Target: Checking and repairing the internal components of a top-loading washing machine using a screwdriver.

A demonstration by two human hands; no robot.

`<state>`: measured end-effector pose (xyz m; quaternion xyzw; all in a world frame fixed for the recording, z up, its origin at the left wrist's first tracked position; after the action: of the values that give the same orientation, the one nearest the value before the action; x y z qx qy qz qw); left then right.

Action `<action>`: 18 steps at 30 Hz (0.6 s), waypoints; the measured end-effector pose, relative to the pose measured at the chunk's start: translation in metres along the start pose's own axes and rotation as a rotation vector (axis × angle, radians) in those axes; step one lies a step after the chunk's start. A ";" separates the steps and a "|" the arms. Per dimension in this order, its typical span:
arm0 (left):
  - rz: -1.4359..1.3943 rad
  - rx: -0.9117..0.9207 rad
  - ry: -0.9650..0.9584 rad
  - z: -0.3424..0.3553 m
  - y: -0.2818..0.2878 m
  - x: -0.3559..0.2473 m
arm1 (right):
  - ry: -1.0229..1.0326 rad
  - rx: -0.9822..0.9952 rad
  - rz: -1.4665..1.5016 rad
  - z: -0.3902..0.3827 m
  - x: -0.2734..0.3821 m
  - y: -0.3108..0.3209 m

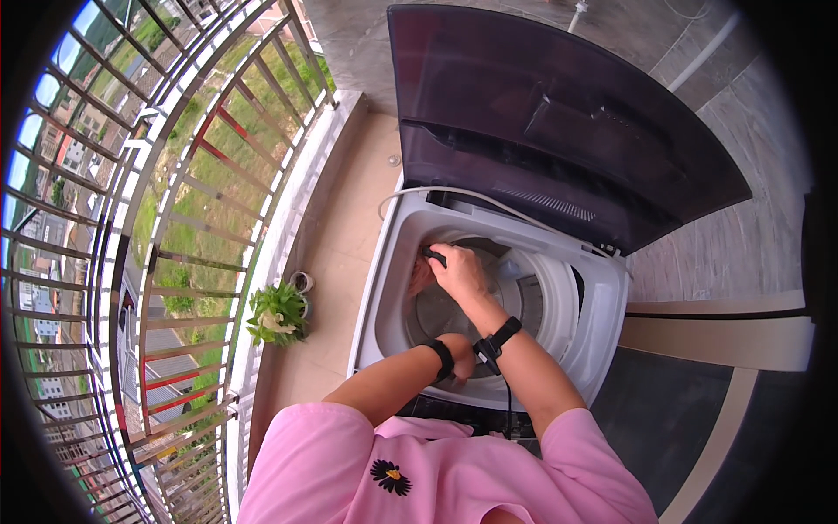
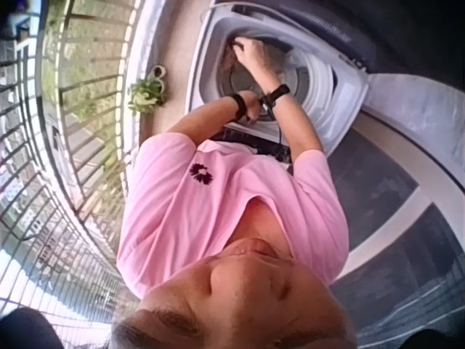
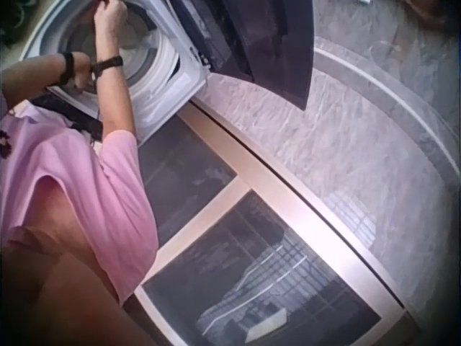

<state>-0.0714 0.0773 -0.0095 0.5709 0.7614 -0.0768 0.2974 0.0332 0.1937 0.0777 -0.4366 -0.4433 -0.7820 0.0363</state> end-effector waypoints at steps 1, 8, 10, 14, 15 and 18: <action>-0.006 0.034 0.028 0.002 -0.001 0.003 | -0.107 0.030 0.037 0.002 -0.005 -0.004; -0.043 -0.126 0.068 -0.038 0.029 0.002 | -0.255 0.020 0.243 -0.007 -0.043 0.010; -0.028 -0.177 0.118 -0.052 0.032 0.012 | -0.163 0.004 0.142 -0.012 -0.024 0.037; -0.196 -0.237 0.082 -0.027 0.015 0.046 | -0.204 -0.023 0.100 -0.027 -0.017 0.089; -0.004 -0.390 0.004 0.009 0.000 0.084 | -0.171 -0.022 0.062 -0.028 -0.007 0.088; -0.085 -1.154 0.299 -0.042 0.057 0.060 | -0.202 -0.033 -0.092 -0.044 -0.036 0.115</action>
<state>-0.0445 0.1649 0.0050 0.2909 0.7359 0.4185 0.4458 0.0780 0.0806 0.1186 -0.4930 -0.4514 -0.7420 -0.0517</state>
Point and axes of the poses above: each hand's wrist, its own z-axis towards the middle knuckle, its own y-axis out of the back of the hand, x = y × z, the point moved 5 cm from there along z, towards the middle knuckle, and after that the axes turned 13 degrees about -x, right-handed, at the moved point
